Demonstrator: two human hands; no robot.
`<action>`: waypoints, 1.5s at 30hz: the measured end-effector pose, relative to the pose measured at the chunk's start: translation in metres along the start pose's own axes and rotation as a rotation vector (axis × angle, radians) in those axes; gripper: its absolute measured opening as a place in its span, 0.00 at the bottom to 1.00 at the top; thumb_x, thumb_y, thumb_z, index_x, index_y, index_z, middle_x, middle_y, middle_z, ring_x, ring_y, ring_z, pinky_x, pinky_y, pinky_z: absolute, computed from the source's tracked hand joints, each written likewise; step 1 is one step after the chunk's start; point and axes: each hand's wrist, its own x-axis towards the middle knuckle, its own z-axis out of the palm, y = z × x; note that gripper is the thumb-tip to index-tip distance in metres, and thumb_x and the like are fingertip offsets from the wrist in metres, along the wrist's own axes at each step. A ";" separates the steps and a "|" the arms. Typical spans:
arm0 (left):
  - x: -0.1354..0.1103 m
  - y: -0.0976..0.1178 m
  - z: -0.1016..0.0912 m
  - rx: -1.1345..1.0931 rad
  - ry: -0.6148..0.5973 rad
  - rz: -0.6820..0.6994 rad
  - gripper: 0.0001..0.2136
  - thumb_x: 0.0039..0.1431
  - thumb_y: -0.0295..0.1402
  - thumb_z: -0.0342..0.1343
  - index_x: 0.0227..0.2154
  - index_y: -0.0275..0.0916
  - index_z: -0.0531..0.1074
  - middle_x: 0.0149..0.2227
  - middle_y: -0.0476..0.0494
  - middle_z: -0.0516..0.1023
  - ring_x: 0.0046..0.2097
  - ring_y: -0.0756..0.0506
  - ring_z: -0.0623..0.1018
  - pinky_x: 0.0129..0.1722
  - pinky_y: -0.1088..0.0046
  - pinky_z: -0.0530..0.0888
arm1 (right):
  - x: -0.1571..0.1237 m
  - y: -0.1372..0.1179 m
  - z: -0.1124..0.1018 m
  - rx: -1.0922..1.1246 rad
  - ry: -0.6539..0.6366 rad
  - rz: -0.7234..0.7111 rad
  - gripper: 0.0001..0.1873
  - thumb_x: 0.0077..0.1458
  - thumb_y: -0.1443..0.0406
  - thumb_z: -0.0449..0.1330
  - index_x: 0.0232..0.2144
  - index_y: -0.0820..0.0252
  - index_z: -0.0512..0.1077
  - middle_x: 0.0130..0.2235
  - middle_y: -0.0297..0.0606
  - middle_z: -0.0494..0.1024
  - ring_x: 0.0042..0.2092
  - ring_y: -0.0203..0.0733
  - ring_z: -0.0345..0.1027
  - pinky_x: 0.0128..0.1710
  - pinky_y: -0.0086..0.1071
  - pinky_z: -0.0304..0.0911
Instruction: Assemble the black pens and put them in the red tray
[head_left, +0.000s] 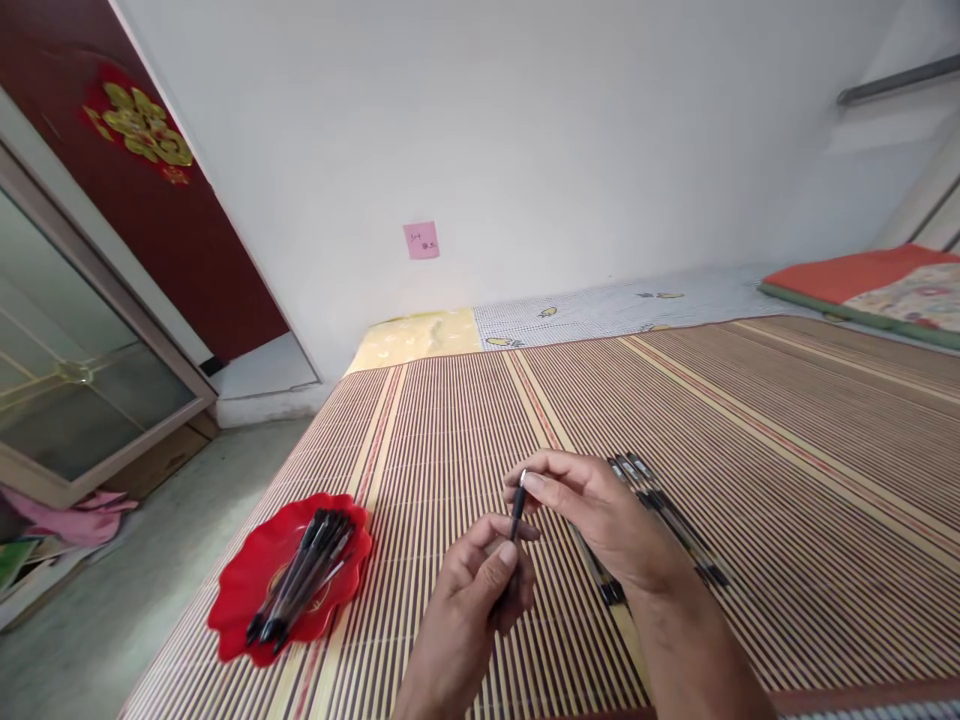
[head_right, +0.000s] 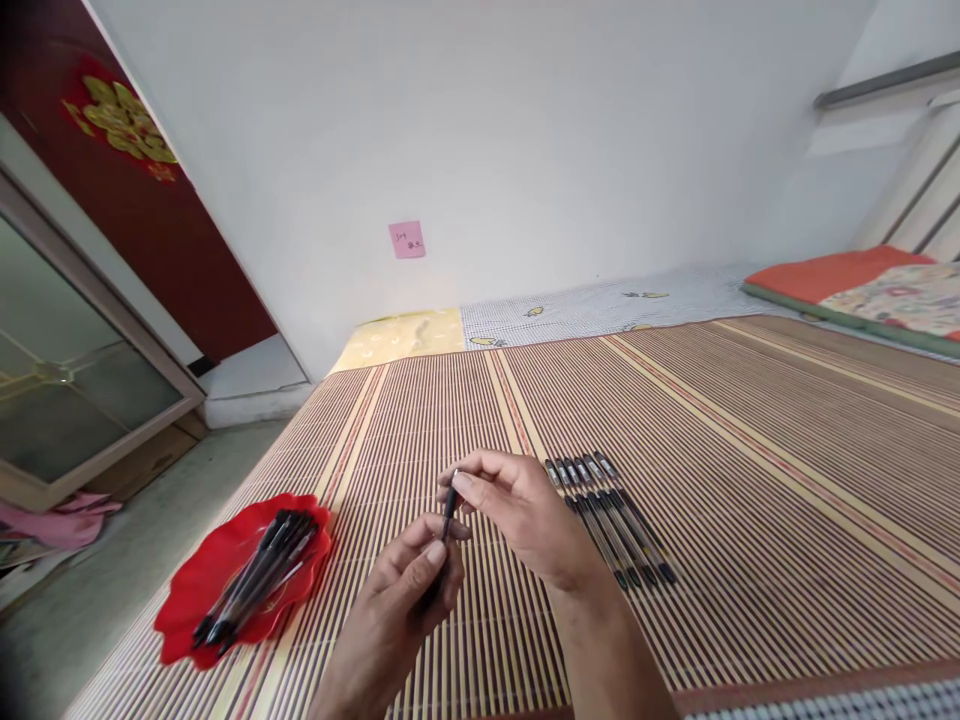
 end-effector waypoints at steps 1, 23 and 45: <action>-0.001 0.001 0.001 -0.031 0.014 -0.006 0.13 0.64 0.43 0.61 0.42 0.38 0.75 0.24 0.52 0.68 0.23 0.55 0.58 0.23 0.76 0.51 | 0.000 0.001 0.000 0.015 -0.007 0.004 0.11 0.65 0.58 0.60 0.39 0.57 0.80 0.38 0.38 0.82 0.42 0.40 0.77 0.45 0.34 0.72; 0.004 -0.003 0.003 -0.150 0.096 0.022 0.15 0.53 0.38 0.70 0.32 0.38 0.69 0.24 0.55 0.67 0.21 0.57 0.60 0.21 0.78 0.53 | 0.004 0.014 0.003 0.087 -0.013 -0.013 0.12 0.65 0.57 0.59 0.42 0.55 0.80 0.43 0.40 0.81 0.48 0.43 0.74 0.54 0.39 0.67; 0.005 -0.003 0.003 -0.179 0.116 -0.010 0.14 0.54 0.36 0.70 0.35 0.37 0.70 0.26 0.53 0.70 0.22 0.57 0.62 0.22 0.79 0.54 | 0.007 0.018 0.006 0.156 0.040 0.036 0.12 0.62 0.56 0.62 0.39 0.56 0.79 0.41 0.40 0.80 0.46 0.43 0.73 0.51 0.38 0.66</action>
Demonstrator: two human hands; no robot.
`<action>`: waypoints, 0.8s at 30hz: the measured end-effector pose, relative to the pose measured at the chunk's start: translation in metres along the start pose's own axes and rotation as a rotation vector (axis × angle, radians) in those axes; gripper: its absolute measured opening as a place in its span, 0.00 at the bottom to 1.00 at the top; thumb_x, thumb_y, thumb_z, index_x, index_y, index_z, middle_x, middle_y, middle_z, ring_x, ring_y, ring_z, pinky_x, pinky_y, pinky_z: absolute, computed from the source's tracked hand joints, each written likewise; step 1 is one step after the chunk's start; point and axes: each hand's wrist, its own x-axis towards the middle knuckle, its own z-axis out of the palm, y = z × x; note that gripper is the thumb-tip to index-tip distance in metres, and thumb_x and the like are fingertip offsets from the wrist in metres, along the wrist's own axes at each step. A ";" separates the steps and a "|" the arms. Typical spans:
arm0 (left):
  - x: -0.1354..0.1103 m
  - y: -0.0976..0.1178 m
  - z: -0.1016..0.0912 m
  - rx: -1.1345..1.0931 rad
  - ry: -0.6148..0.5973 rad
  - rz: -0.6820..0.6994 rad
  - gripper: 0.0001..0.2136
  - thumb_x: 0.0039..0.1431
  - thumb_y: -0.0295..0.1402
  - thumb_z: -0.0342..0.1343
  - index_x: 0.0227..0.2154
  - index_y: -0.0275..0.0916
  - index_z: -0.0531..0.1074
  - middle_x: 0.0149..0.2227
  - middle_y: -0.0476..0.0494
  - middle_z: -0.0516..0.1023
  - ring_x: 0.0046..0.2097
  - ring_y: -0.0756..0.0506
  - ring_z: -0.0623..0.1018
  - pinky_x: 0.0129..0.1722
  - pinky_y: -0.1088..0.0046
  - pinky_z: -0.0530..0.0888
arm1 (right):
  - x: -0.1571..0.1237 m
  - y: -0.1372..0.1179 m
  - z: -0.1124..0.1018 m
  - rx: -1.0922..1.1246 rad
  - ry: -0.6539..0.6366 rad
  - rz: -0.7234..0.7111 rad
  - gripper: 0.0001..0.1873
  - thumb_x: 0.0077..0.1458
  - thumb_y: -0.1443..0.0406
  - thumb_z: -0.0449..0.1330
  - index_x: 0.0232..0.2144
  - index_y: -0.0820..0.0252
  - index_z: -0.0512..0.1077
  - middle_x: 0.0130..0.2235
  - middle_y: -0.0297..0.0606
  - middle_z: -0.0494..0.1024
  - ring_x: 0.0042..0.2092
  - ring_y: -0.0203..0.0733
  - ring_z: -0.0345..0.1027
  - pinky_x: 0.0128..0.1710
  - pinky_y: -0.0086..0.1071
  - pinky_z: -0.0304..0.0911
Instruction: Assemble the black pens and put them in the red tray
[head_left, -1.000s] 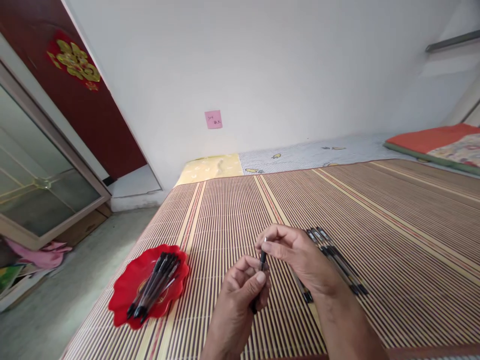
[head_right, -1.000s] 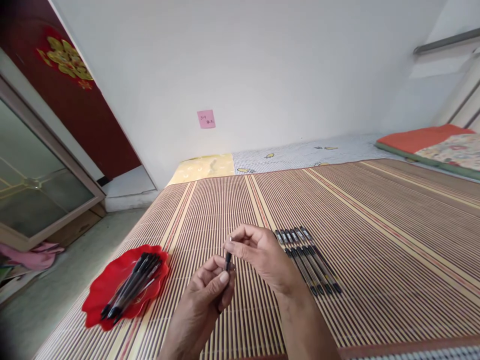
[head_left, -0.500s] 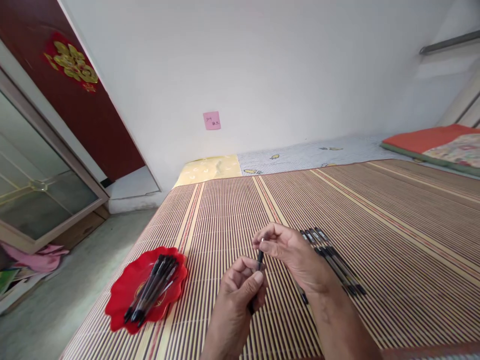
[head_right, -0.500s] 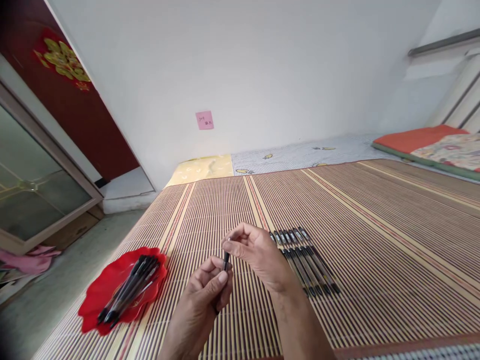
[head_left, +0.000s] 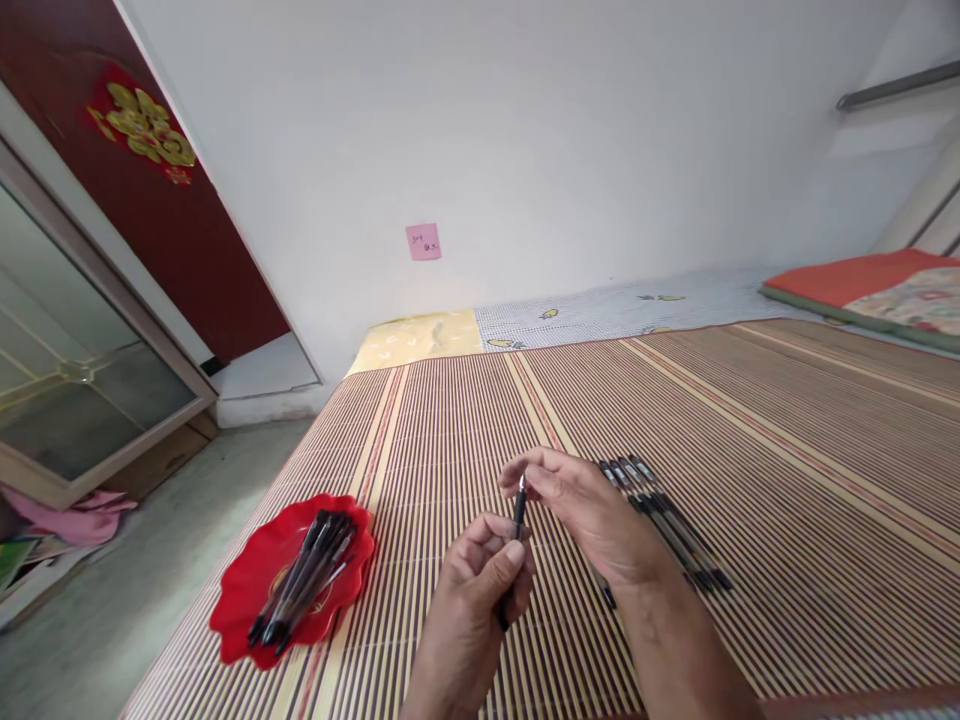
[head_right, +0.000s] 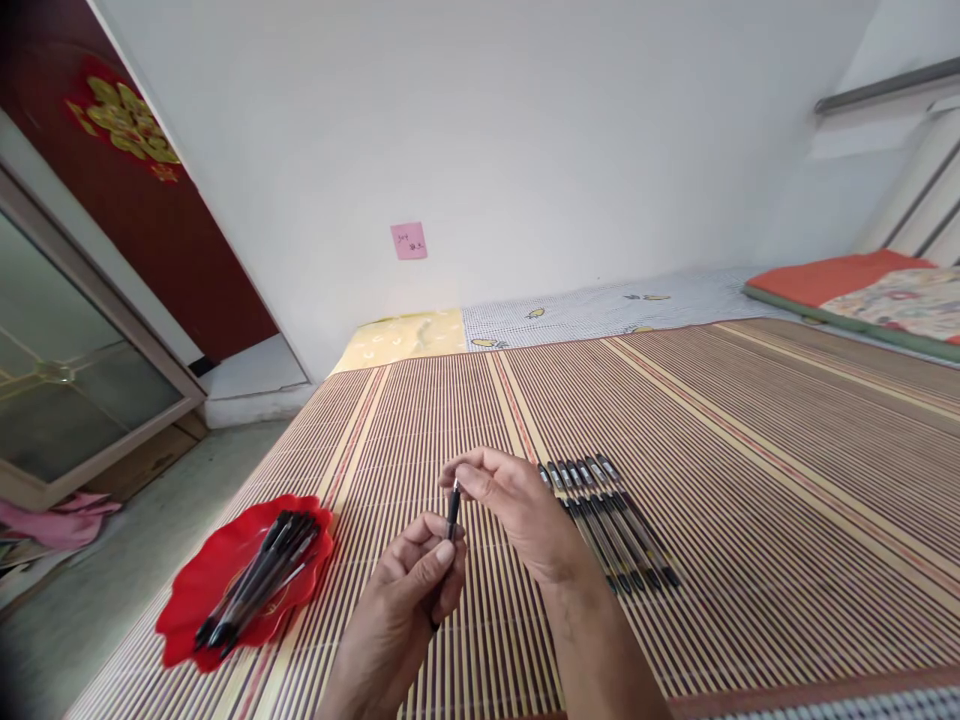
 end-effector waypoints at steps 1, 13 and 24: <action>0.000 0.000 0.000 -0.001 0.006 -0.007 0.14 0.54 0.36 0.70 0.35 0.38 0.71 0.27 0.53 0.70 0.23 0.57 0.62 0.22 0.80 0.54 | 0.000 0.001 0.000 -0.001 -0.016 -0.006 0.12 0.63 0.57 0.60 0.41 0.56 0.79 0.42 0.40 0.81 0.48 0.43 0.73 0.52 0.39 0.65; 0.001 -0.001 -0.001 0.017 0.039 -0.018 0.12 0.56 0.36 0.69 0.34 0.37 0.72 0.28 0.51 0.72 0.23 0.57 0.62 0.23 0.80 0.56 | 0.004 0.006 -0.003 0.041 0.043 0.035 0.13 0.62 0.53 0.62 0.38 0.56 0.79 0.40 0.38 0.78 0.46 0.42 0.71 0.50 0.38 0.63; 0.003 -0.005 -0.001 0.075 0.015 -0.012 0.14 0.55 0.38 0.69 0.34 0.36 0.71 0.25 0.52 0.71 0.22 0.57 0.62 0.21 0.80 0.54 | 0.004 0.011 -0.008 0.035 0.050 0.073 0.10 0.55 0.57 0.68 0.33 0.58 0.78 0.34 0.35 0.77 0.39 0.38 0.69 0.45 0.35 0.63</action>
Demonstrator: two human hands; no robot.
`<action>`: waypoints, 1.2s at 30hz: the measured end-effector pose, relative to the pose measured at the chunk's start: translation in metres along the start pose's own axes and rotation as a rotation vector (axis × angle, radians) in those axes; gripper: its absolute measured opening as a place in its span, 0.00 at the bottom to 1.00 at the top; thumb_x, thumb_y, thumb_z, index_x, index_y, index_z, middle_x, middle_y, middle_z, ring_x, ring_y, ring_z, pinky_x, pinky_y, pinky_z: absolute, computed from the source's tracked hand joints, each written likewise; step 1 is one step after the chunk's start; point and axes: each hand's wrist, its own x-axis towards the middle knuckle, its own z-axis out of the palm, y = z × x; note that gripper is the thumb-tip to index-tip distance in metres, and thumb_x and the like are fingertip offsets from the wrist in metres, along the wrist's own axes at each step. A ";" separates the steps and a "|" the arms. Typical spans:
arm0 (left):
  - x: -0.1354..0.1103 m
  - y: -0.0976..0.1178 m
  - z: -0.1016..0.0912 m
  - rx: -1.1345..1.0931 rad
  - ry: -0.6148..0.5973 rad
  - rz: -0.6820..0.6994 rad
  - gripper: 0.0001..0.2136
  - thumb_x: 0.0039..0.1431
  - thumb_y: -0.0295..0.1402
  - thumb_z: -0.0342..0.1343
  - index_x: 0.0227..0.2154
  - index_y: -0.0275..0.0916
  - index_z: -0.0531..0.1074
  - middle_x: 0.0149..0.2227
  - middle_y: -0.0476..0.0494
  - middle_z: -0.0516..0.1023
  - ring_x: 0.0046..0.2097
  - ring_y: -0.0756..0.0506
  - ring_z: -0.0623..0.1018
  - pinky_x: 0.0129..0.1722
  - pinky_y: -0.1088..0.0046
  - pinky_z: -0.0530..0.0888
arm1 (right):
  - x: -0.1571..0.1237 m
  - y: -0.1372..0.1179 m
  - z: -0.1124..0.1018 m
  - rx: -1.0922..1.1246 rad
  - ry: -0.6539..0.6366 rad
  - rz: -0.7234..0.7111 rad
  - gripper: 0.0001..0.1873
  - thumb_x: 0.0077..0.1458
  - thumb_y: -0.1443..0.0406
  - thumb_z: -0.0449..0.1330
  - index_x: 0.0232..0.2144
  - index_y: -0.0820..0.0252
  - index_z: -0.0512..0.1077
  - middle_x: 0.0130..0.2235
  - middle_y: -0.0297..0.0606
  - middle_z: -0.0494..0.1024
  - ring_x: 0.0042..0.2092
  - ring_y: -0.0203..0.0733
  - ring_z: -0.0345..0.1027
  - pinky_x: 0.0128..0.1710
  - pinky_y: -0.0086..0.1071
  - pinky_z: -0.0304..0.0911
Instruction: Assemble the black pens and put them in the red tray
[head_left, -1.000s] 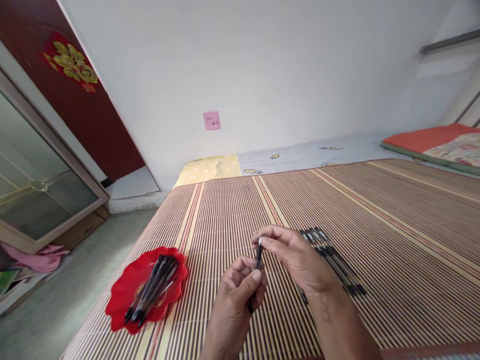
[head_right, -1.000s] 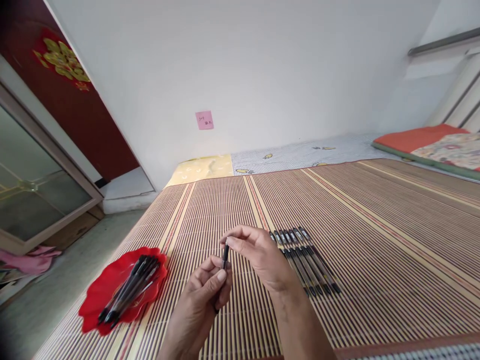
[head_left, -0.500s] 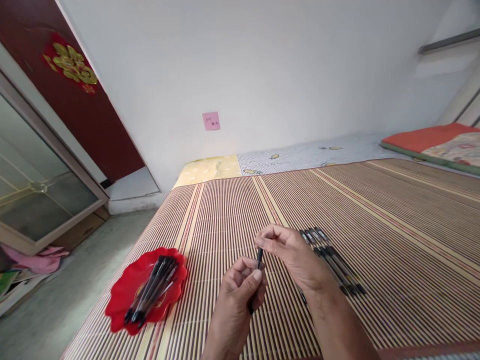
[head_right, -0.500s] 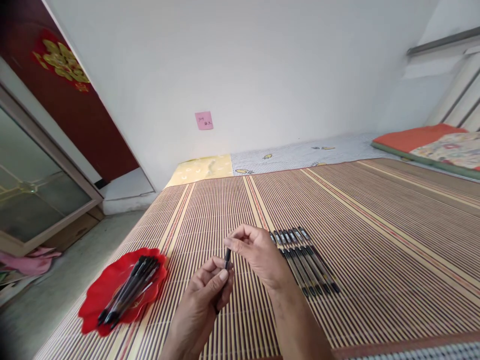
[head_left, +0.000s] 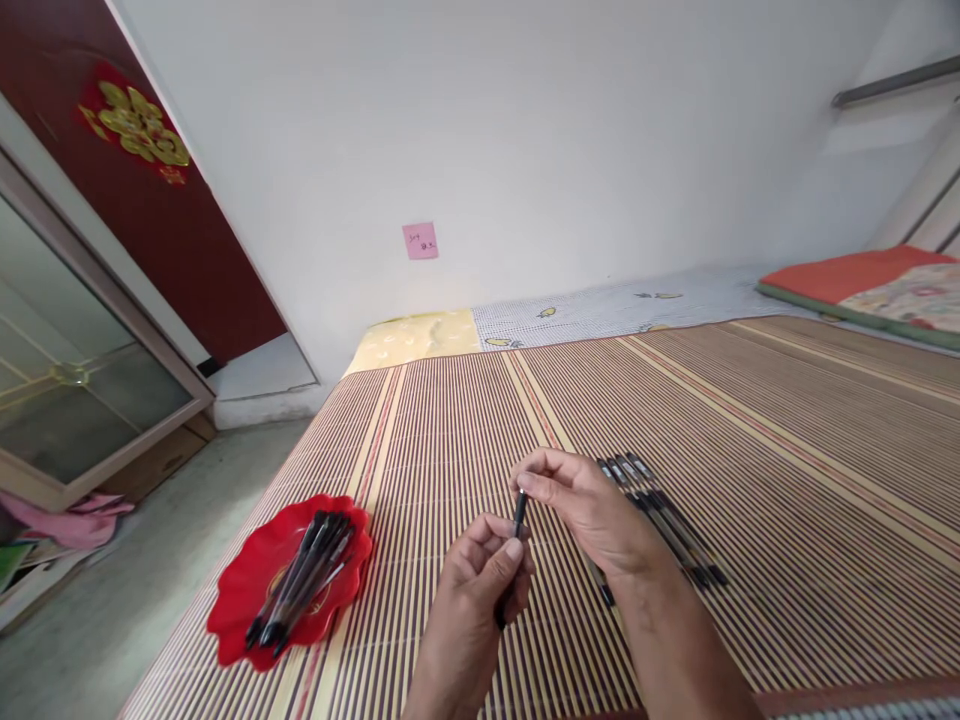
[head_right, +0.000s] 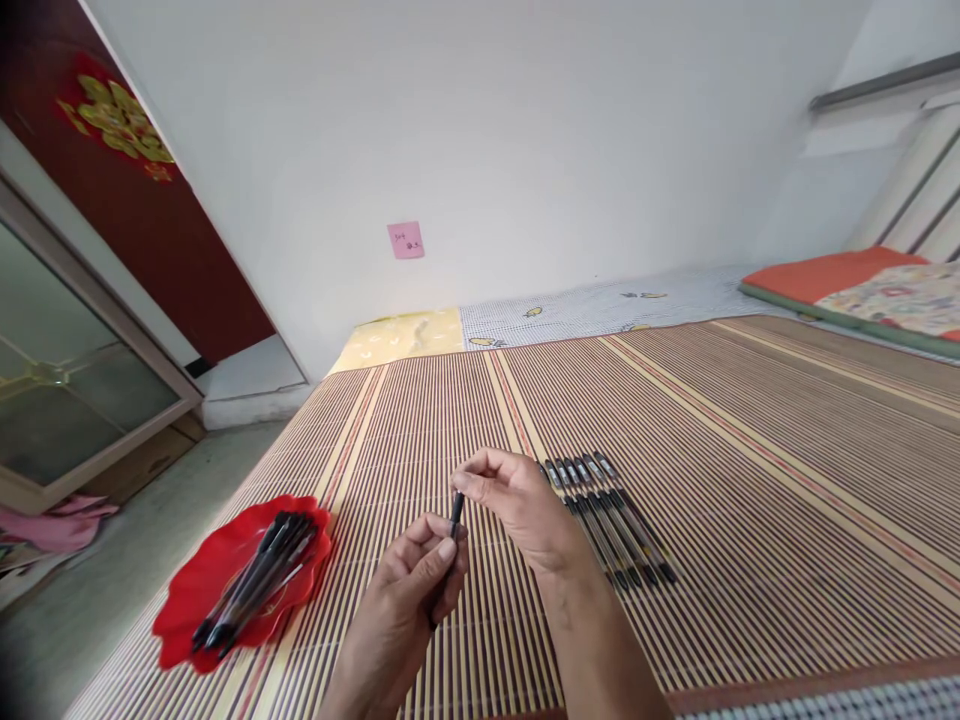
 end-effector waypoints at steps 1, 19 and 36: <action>0.000 0.000 0.000 -0.005 -0.002 -0.001 0.14 0.55 0.38 0.69 0.34 0.36 0.71 0.25 0.52 0.71 0.22 0.57 0.62 0.21 0.80 0.54 | 0.000 0.000 0.000 -0.004 -0.026 -0.006 0.10 0.57 0.57 0.67 0.34 0.58 0.78 0.35 0.35 0.78 0.40 0.39 0.70 0.46 0.35 0.63; -0.005 -0.004 0.001 0.653 0.304 0.351 0.06 0.62 0.37 0.60 0.37 0.41 0.74 0.26 0.51 0.75 0.27 0.50 0.75 0.29 0.75 0.71 | -0.001 -0.007 0.011 -0.201 0.017 -0.098 0.13 0.58 0.55 0.64 0.28 0.57 0.76 0.31 0.33 0.76 0.35 0.38 0.68 0.39 0.33 0.64; 0.000 0.021 -0.023 0.309 0.294 0.328 0.14 0.57 0.41 0.67 0.37 0.38 0.73 0.28 0.50 0.76 0.26 0.54 0.72 0.24 0.81 0.66 | 0.028 0.062 -0.021 -1.521 0.037 0.304 0.17 0.60 0.77 0.52 0.40 0.70 0.81 0.46 0.57 0.81 0.50 0.52 0.73 0.49 0.37 0.61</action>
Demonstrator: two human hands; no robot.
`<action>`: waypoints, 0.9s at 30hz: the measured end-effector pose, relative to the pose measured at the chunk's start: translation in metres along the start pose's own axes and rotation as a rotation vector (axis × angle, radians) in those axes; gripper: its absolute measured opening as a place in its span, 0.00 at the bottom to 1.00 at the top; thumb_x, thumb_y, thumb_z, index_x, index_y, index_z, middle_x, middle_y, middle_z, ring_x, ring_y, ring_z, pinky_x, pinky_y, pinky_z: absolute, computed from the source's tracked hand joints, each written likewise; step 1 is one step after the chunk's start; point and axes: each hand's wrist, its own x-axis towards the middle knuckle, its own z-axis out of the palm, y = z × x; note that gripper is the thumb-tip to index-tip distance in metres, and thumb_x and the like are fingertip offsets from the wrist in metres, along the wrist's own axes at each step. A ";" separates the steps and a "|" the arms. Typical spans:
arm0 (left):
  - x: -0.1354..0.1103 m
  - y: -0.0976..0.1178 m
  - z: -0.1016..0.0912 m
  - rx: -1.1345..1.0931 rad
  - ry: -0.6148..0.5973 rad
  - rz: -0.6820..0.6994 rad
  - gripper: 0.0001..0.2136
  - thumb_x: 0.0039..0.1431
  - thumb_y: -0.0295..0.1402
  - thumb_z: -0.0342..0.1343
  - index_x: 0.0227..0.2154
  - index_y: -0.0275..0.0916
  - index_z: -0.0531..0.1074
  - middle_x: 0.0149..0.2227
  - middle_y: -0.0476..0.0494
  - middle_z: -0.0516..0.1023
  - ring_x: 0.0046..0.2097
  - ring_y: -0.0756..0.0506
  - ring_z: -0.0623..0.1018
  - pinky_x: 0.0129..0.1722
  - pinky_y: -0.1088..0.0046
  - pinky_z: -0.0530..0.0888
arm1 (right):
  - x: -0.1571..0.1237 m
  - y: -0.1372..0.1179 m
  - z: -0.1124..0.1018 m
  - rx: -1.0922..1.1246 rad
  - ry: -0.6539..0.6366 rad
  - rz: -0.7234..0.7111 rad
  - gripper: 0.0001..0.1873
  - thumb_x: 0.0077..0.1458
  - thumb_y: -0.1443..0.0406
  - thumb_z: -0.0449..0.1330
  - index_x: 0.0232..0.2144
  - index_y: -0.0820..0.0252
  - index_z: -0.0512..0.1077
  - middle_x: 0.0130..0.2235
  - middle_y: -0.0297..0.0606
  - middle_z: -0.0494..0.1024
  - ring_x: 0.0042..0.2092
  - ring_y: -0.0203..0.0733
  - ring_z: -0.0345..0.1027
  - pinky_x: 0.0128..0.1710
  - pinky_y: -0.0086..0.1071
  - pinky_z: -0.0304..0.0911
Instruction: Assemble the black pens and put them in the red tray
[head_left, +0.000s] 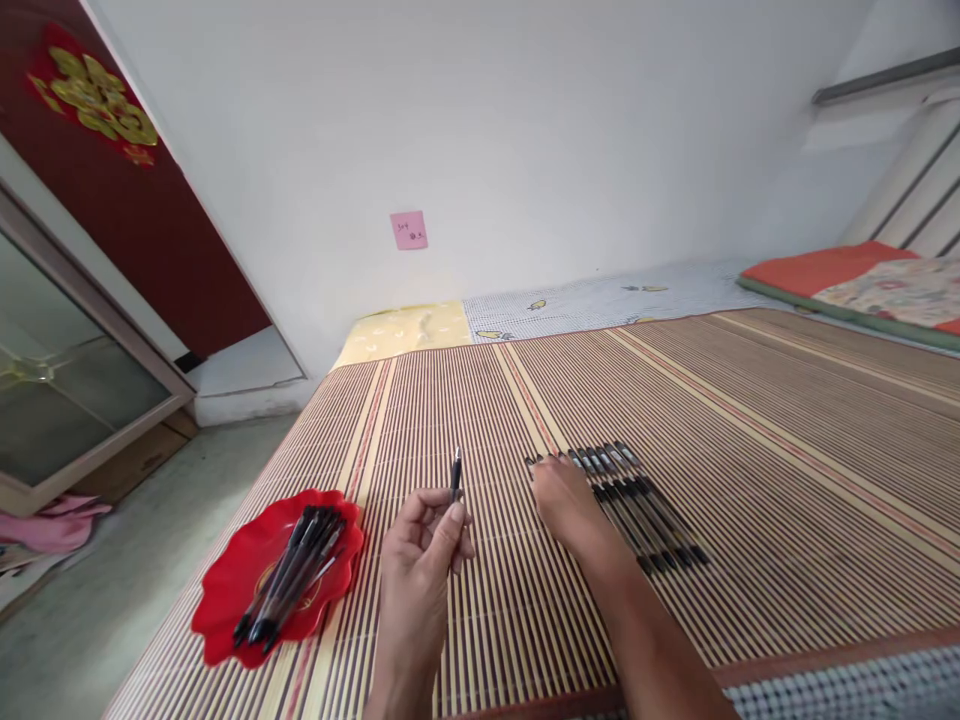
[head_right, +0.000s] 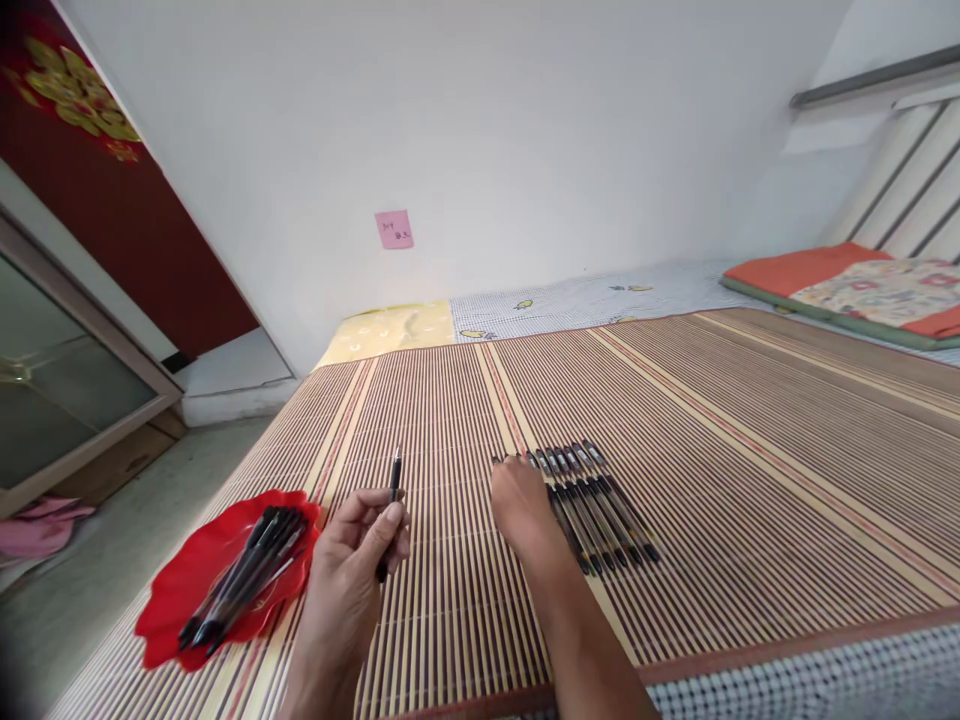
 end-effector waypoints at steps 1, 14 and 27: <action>0.000 0.001 0.001 -0.016 0.000 0.002 0.13 0.58 0.41 0.67 0.37 0.38 0.73 0.29 0.50 0.76 0.26 0.54 0.72 0.24 0.81 0.66 | 0.000 -0.002 0.002 -0.007 -0.009 -0.005 0.16 0.60 0.77 0.52 0.38 0.70 0.81 0.46 0.57 0.81 0.50 0.53 0.73 0.49 0.38 0.61; -0.003 0.007 0.005 -0.062 0.001 -0.067 0.18 0.56 0.45 0.68 0.43 0.37 0.79 0.28 0.48 0.77 0.25 0.54 0.71 0.23 0.80 0.65 | -0.012 -0.027 0.011 0.084 -0.020 0.051 0.17 0.59 0.76 0.53 0.49 0.66 0.74 0.49 0.53 0.80 0.50 0.49 0.76 0.43 0.33 0.61; -0.005 0.001 0.014 -0.304 -0.213 -0.313 0.15 0.56 0.43 0.68 0.34 0.36 0.73 0.24 0.53 0.70 0.20 0.57 0.61 0.18 0.81 0.54 | -0.027 -0.030 -0.027 1.356 -0.012 -0.318 0.20 0.67 0.52 0.55 0.48 0.56 0.79 0.37 0.39 0.79 0.39 0.40 0.73 0.40 0.33 0.66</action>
